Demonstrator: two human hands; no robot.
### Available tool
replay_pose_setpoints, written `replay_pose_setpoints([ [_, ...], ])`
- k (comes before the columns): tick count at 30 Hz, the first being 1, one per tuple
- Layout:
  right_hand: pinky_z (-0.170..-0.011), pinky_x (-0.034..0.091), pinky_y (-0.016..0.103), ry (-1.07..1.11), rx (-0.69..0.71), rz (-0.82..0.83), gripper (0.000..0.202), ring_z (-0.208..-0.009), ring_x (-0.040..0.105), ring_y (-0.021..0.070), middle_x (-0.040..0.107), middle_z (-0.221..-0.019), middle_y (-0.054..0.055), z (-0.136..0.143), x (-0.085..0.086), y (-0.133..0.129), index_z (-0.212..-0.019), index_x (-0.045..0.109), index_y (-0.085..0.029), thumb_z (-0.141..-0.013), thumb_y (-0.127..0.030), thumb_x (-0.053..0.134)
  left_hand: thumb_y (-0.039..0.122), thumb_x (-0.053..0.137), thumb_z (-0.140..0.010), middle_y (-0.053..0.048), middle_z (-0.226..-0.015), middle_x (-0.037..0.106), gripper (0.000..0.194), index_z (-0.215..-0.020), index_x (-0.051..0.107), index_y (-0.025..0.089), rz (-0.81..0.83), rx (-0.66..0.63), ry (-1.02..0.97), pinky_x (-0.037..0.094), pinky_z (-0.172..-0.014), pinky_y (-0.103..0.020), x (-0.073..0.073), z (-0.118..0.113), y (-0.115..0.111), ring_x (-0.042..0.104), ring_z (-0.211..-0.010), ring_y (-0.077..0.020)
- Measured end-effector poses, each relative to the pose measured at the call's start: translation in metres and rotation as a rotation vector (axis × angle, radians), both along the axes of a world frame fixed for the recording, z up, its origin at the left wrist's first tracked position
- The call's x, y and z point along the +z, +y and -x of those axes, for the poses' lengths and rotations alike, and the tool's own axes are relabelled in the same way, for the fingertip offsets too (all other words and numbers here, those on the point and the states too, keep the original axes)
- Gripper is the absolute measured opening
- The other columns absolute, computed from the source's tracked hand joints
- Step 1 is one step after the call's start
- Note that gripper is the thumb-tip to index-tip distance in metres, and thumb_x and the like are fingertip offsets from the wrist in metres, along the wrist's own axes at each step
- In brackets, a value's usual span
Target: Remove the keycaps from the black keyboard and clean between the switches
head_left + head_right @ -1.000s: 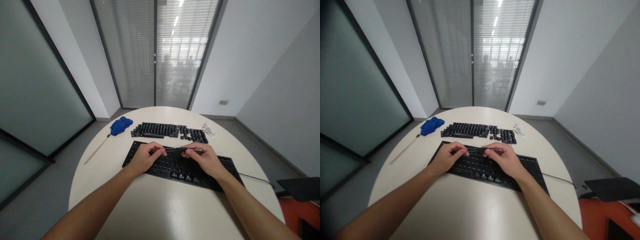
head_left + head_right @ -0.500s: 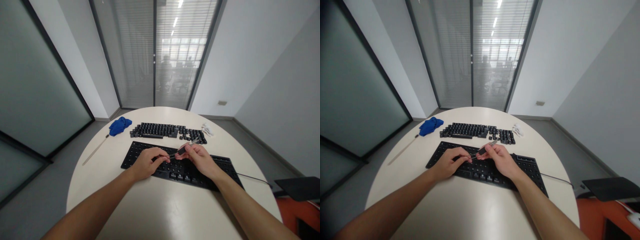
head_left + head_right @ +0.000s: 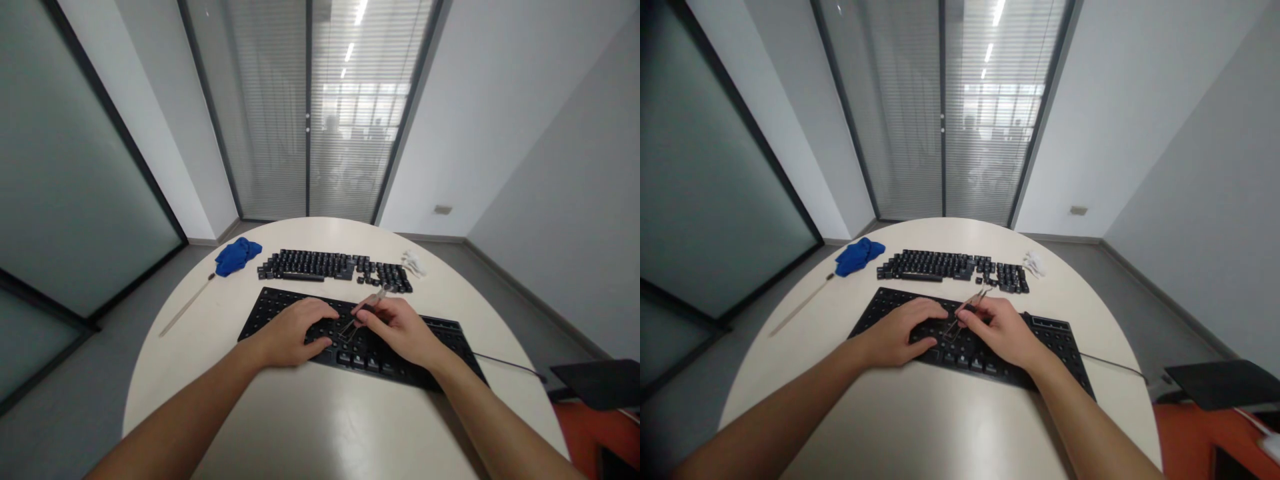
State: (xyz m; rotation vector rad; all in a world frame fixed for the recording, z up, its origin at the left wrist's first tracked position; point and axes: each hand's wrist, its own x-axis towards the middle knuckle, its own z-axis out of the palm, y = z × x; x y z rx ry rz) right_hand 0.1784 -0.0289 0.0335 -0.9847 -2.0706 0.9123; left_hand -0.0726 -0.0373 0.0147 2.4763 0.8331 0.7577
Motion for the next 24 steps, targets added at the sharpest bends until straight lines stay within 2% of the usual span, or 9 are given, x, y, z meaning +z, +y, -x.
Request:
replay_pose_setpoints([
  [6, -0.068, 0.052, 0.027, -0.139, 0.074, 0.025, 0.027, -0.073, 0.067, 0.0168, 0.075, -0.087, 0.005, 0.006, 0.0, -0.007, -0.109, 0.07, -0.018, -0.095, -0.037, 0.057, 0.019, 0.064, -0.086, -0.01, -0.13, 0.061, 0.04, -0.126, 0.06, 0.022, 0.009, 0.005, 0.059, 0.042, -0.109, -0.044, -0.005, 0.0, 0.002, 0.052, -0.124, -0.0248],
  [10, -0.067, 0.052, 0.027, -0.179, 0.08, -0.011, 0.026, -0.071, 0.067, 0.0165, 0.075, -0.087, 0.005, 0.008, 0.002, -0.009, -0.108, 0.07, -0.018, -0.094, -0.036, 0.057, 0.019, 0.064, -0.086, -0.01, -0.131, 0.06, 0.038, -0.124, 0.061, 0.022, 0.016, 0.011, 0.066, 0.042, -0.109, -0.045, -0.004, 0.0, 0.001, 0.053, -0.124, -0.0254],
  [14, -0.064, 0.051, 0.026, -0.192, 0.143, -0.04, 0.023, -0.069, 0.067, 0.0161, 0.076, -0.09, 0.005, 0.008, 0.007, -0.012, -0.105, 0.072, -0.02, -0.094, -0.036, 0.059, 0.019, 0.064, -0.086, -0.01, -0.132, 0.06, 0.033, -0.119, 0.063, 0.022, 0.02, 0.019, 0.074, 0.042, -0.108, -0.046, -0.004, 0.0, 0.001, 0.053, -0.124, -0.0258],
  [19, -0.073, 0.051, 0.028, -0.248, 0.298, -0.14, 0.023, -0.077, 0.068, 0.0182, 0.075, -0.09, 0.006, 0.012, 0.011, -0.015, -0.107, 0.074, -0.022, -0.095, -0.034, 0.059, 0.018, 0.065, -0.086, -0.009, -0.13, 0.061, 0.031, -0.117, 0.064, 0.022, 0.012, 0.015, 0.061, 0.043, -0.107, -0.044, -0.005, 0.0, 0.002, 0.054, -0.123, -0.0251],
  [24, -0.079, 0.05, 0.027, -0.233, 0.375, -0.111, 0.023, -0.087, 0.069, 0.0183, 0.075, -0.096, 0.006, 0.012, 0.015, -0.016, -0.106, 0.075, -0.022, -0.095, -0.035, 0.06, 0.018, 0.066, -0.085, -0.009, -0.13, 0.061, 0.033, -0.118, 0.063, 0.021, 0.009, 0.006, 0.058, 0.043, -0.107, -0.043, -0.007, 0.001, 0.003, 0.054, -0.123, -0.0244],
])
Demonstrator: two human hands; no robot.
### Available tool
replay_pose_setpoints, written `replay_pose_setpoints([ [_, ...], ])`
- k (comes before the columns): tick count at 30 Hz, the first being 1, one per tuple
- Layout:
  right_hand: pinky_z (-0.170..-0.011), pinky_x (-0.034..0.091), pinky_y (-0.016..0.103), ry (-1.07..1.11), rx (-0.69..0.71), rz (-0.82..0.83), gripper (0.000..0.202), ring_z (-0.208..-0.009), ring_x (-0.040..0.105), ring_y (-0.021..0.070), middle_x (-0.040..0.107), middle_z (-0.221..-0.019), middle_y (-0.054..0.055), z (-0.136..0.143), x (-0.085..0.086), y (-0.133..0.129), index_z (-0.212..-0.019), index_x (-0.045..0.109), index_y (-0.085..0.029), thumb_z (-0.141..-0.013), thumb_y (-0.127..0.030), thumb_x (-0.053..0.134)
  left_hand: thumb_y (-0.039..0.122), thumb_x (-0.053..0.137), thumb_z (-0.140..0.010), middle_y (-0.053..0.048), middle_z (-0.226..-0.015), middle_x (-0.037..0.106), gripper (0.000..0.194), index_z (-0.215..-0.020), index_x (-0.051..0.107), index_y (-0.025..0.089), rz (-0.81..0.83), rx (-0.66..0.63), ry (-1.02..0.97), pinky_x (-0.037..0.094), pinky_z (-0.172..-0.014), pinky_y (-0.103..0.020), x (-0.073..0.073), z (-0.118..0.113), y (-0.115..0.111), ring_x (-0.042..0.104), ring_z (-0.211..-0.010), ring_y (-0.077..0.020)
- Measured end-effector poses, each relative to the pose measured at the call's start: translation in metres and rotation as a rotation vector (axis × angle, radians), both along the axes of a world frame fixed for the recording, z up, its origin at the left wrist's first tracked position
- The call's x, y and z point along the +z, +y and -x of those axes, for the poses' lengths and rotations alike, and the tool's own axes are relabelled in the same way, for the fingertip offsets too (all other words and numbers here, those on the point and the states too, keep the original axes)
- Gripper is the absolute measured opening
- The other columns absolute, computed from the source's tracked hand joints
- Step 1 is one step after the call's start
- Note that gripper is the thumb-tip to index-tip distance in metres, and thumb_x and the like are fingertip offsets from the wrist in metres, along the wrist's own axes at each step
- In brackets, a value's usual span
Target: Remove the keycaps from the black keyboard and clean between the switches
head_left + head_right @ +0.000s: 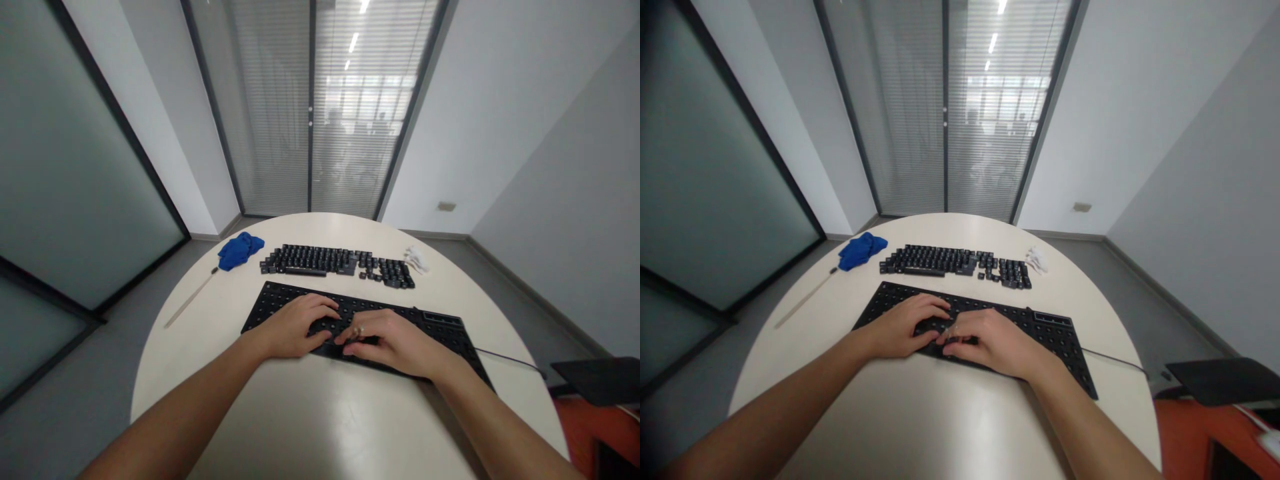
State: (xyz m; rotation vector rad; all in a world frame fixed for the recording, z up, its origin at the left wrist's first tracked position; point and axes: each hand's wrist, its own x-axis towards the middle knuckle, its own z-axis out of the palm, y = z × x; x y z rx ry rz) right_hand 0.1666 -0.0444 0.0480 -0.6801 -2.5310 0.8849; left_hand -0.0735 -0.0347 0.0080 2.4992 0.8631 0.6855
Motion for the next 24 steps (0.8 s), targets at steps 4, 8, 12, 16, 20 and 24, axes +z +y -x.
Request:
replay_pose_setpoints([
  [4, -0.081, 0.051, 0.028, 0.001, -0.007, 0.051, 0.021, -0.087, 0.069, 0.0181, 0.075, -0.096, 0.006, -0.004, -0.005, 0.003, -0.102, 0.075, -0.022, -0.094, -0.036, 0.062, 0.019, 0.065, -0.086, -0.01, -0.13, 0.061, 0.033, -0.119, 0.063, 0.021, -0.001, -0.002, 0.007, 0.043, -0.107, -0.044, -0.001, 0.0, 0.001, 0.054, -0.123, -0.0249],
  [8, -0.073, 0.052, 0.027, -0.021, -0.088, 0.114, 0.02, -0.077, 0.069, 0.0174, 0.076, -0.089, 0.004, -0.007, -0.013, 0.007, -0.095, 0.075, -0.021, -0.092, -0.037, 0.064, 0.019, 0.066, -0.085, -0.011, -0.13, 0.061, 0.035, -0.12, 0.063, 0.022, 0.002, -0.003, 0.006, 0.043, -0.106, -0.045, 0.0, 0.0, 0.0, 0.054, -0.122, -0.0259],
  [12, -0.066, 0.051, 0.025, -0.002, -0.103, 0.182, 0.021, -0.073, 0.068, 0.0162, 0.075, -0.089, 0.004, -0.007, -0.016, 0.01, -0.09, 0.073, -0.02, -0.093, -0.038, 0.062, 0.029, 0.073, -0.08, -0.012, -0.132, 0.058, 0.043, -0.122, 0.063, 0.021, -0.003, -0.032, 0.021, 0.042, -0.106, -0.046, 0.002, 0.002, 0.0, 0.054, -0.123, -0.0281],
  [16, -0.066, 0.052, 0.026, 0.064, -0.117, 0.319, 0.021, -0.074, 0.068, 0.0164, 0.075, -0.091, 0.005, -0.008, -0.018, 0.012, -0.092, 0.07, -0.019, -0.091, -0.038, 0.063, 0.04, 0.08, -0.073, -0.013, -0.134, 0.057, 0.054, -0.122, 0.063, 0.022, -0.005, -0.052, 0.041, 0.041, -0.107, -0.048, 0.002, 0.004, 0.001, 0.053, -0.123, -0.0307],
  [20, -0.073, 0.056, 0.031, 0.167, -0.159, 0.57, 0.028, -0.082, 0.071, 0.02, 0.076, -0.088, 0.006, -0.014, -0.023, 0.019, -0.094, 0.067, -0.018, -0.09, -0.045, 0.063, 0.044, 0.082, -0.071, -0.014, -0.135, 0.056, 0.059, -0.123, 0.063, 0.023, -0.007, -0.058, 0.04, 0.04, -0.107, -0.049, 0.001, 0.004, 0.002, 0.052, -0.124, -0.0315],
  [24, -0.066, 0.052, 0.028, 0.184, -0.241, 0.495, 0.032, -0.075, 0.067, 0.0175, 0.075, -0.084, 0.004, -0.015, -0.027, 0.022, -0.093, 0.07, -0.017, -0.088, -0.048, 0.065, 0.04, 0.076, -0.079, -0.012, -0.129, 0.061, 0.048, -0.122, 0.063, 0.022, 0.016, -0.043, -0.025, 0.041, -0.106, -0.045, 0.001, 0.001, 0.002, 0.054, -0.121, -0.0277],
])
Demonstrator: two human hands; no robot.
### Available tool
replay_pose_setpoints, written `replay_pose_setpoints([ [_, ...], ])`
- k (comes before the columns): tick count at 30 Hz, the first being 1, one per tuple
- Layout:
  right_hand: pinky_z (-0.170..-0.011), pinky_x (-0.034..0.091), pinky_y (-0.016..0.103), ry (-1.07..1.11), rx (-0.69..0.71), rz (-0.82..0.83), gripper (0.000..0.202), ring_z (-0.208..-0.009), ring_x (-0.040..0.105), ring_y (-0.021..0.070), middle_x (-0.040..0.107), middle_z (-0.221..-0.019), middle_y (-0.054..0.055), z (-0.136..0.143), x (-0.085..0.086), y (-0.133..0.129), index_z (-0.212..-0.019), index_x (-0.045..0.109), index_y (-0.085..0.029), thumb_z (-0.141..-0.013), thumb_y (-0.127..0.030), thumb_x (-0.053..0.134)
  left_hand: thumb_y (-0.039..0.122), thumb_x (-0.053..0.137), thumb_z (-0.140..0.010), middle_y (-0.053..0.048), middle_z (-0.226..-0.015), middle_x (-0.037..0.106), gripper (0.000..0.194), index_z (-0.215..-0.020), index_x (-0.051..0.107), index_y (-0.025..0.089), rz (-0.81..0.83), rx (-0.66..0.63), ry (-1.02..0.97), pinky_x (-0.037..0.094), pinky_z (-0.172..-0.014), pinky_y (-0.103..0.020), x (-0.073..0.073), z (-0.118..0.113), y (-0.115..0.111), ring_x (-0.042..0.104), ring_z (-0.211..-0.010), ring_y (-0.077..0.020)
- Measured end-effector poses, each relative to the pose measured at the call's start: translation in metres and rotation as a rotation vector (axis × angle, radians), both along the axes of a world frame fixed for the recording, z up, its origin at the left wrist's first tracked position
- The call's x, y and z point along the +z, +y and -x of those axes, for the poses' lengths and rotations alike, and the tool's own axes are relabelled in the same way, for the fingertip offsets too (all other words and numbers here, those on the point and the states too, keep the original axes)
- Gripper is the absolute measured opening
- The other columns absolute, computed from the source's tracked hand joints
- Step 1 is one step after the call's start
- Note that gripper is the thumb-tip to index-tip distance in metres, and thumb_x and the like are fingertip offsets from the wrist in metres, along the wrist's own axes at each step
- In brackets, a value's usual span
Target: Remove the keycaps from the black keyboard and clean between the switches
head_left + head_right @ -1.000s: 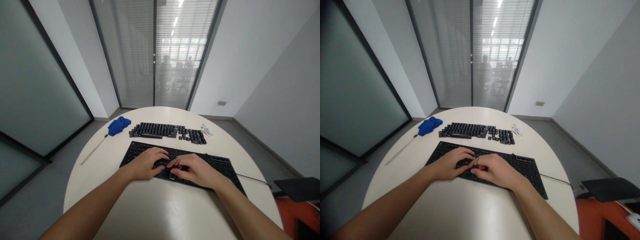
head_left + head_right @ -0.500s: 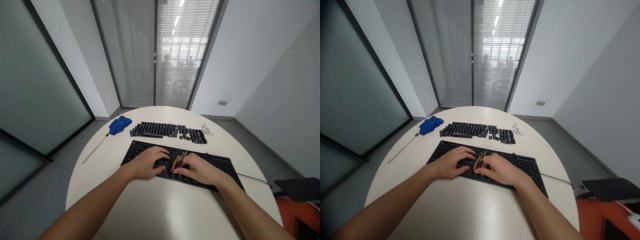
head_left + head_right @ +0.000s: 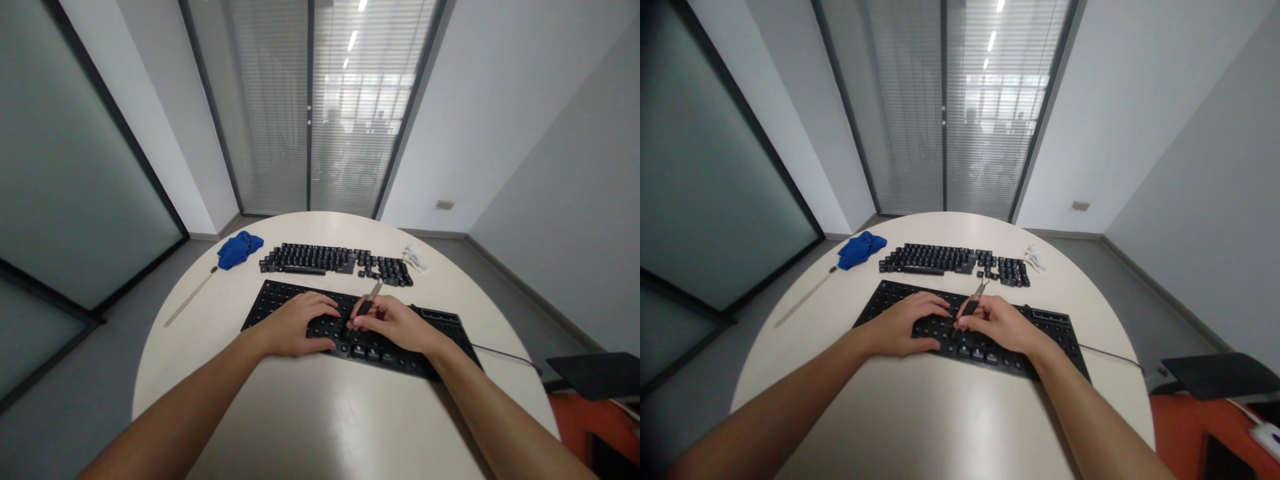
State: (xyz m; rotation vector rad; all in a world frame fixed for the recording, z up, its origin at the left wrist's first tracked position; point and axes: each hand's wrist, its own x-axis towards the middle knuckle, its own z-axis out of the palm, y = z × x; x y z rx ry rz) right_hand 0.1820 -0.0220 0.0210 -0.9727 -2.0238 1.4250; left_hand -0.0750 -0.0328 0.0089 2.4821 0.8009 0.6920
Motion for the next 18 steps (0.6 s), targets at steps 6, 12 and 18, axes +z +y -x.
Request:
replay_pose_setpoints([
  [6, -0.052, 0.04, 0.025, -0.011, -0.122, -0.173, 0.029, -0.058, 0.054, 0.0131, 0.066, -0.071, 0.001, 0.01, -0.001, -0.003, -0.09, 0.075, -0.019, -0.083, -0.047, 0.072, 0.032, 0.068, -0.089, -0.007, -0.113, 0.07, 0.027, -0.114, 0.066, 0.022, 0.02, 0.049, -0.087, 0.044, -0.101, -0.039, 0.0, -0.004, 0.0, 0.06, -0.11, -0.0222],
  [12, -0.066, 0.049, 0.029, 0.08, -0.157, -0.109, 0.029, -0.072, 0.064, 0.017, 0.072, -0.083, 0.003, 0.014, -0.005, -0.003, -0.095, 0.073, -0.019, -0.082, -0.045, 0.074, 0.028, 0.065, -0.09, -0.006, -0.107, 0.072, 0.019, -0.108, 0.068, 0.021, 0.096, 0.112, -0.106, 0.048, -0.093, -0.035, 0.0, -0.006, -0.003, 0.065, -0.1, -0.0202],
  [18, -0.071, 0.054, 0.029, 0.223, -0.2, 0.018, 0.038, -0.075, 0.068, 0.016, 0.072, -0.088, 0.003, 0.017, -0.009, -0.002, -0.107, 0.066, -0.019, -0.077, -0.039, 0.079, 0.026, 0.067, -0.089, -0.004, -0.105, 0.074, 0.018, -0.105, 0.07, 0.019, 0.193, 0.133, -0.166, 0.048, -0.091, -0.032, 0.003, -0.007, -0.004, 0.067, -0.098, -0.0192],
])
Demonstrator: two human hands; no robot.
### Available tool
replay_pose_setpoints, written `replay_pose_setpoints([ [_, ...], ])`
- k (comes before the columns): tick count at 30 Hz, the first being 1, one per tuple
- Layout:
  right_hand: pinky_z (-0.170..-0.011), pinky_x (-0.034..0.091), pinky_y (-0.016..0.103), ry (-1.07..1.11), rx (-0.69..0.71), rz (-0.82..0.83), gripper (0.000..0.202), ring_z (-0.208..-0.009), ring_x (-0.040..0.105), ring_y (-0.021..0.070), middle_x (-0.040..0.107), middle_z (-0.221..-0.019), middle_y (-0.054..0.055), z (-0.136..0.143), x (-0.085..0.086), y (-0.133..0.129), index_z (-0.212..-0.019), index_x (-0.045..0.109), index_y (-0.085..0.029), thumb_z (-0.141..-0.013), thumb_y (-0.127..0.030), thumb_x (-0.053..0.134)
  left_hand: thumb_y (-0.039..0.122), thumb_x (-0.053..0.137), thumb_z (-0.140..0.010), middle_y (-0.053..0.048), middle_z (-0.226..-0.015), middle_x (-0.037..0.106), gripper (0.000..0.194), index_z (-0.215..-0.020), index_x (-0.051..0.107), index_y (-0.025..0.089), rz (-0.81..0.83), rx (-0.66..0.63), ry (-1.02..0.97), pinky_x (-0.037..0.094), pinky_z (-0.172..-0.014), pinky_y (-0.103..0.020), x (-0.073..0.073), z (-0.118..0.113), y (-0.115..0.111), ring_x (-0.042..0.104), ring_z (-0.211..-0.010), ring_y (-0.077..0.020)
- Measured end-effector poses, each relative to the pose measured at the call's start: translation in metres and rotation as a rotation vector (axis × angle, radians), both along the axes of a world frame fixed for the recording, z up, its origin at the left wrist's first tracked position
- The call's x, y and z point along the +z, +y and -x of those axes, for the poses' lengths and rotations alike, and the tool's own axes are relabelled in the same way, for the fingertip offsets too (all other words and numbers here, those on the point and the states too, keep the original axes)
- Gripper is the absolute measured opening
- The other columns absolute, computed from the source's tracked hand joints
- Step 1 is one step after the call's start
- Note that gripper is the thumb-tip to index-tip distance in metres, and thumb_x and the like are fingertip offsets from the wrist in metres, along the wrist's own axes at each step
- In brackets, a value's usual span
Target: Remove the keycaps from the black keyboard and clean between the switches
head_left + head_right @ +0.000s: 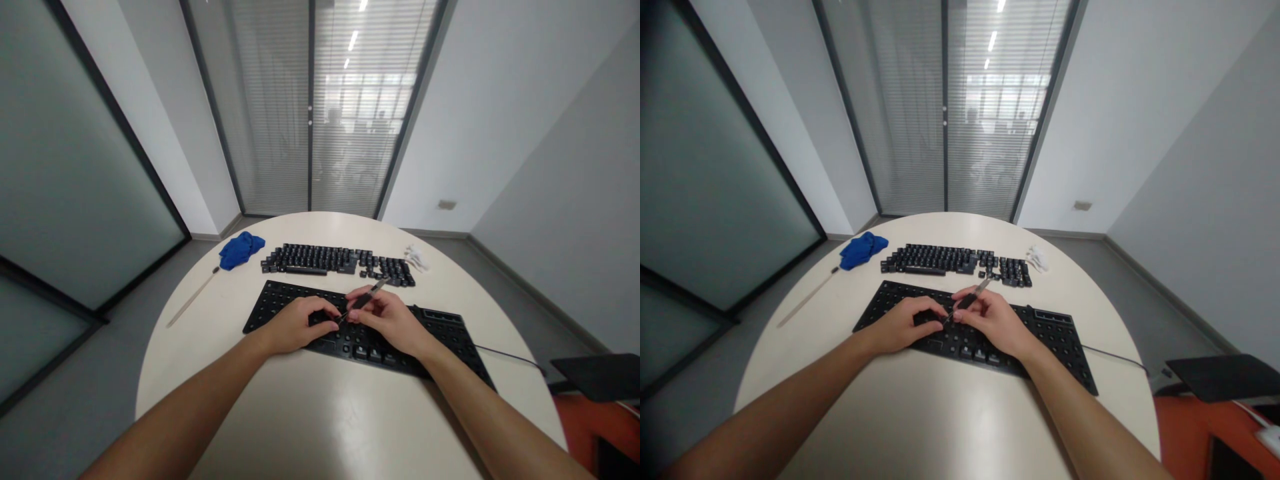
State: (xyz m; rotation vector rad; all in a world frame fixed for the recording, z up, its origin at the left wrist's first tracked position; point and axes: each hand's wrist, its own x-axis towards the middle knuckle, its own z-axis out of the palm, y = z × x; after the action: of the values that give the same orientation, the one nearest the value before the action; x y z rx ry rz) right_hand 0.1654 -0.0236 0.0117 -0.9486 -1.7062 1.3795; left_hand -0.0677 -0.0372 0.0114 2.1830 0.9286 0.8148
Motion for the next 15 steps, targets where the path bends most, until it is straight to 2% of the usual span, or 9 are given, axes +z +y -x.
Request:
replay_pose_setpoints([
  [4, -0.071, 0.055, 0.028, 0.067, -0.016, 0.043, 0.048, -0.075, 0.068, 0.0136, 0.068, -0.096, 0.003, 0.0022, -0.0024, 0.0016, -0.115, 0.061, -0.02, -0.075, -0.035, 0.081, 0.027, 0.067, -0.088, -0.004, -0.103, 0.074, 0.017, -0.104, 0.07, 0.019, 0.054, 0.008, -0.021, 0.049, -0.09, -0.032, 0.0009, 0.0003, 0.0003, 0.068, -0.096, -0.019],
  [9, -0.071, 0.054, 0.028, 0.047, -0.026, 0.042, 0.055, -0.07, 0.066, 0.0125, 0.063, -0.084, -0.001, 0.0028, -0.0088, 0.0028, -0.127, 0.051, -0.02, -0.08, -0.036, 0.076, 0.026, 0.067, -0.088, -0.004, -0.098, 0.074, 0.016, -0.101, 0.07, 0.018, 0.122, 0.037, -0.052, 0.049, -0.088, -0.032, 0.0042, -0.0002, -0.0003, 0.068, -0.092, -0.0187],
  [15, -0.069, 0.051, 0.028, 0.008, -0.017, 0.002, 0.056, -0.073, 0.065, 0.0137, 0.062, -0.09, 0.002, 0.005, -0.0048, -0.0005, -0.126, 0.049, -0.02, -0.081, -0.041, 0.075, 0.026, 0.07, -0.086, -0.003, -0.1, 0.075, 0.018, -0.101, 0.071, 0.018, 0.08, 0.052, -0.034, 0.049, -0.088, -0.031, 0.0014, -0.0009, 0.0019, 0.068, -0.093, -0.0191],
])
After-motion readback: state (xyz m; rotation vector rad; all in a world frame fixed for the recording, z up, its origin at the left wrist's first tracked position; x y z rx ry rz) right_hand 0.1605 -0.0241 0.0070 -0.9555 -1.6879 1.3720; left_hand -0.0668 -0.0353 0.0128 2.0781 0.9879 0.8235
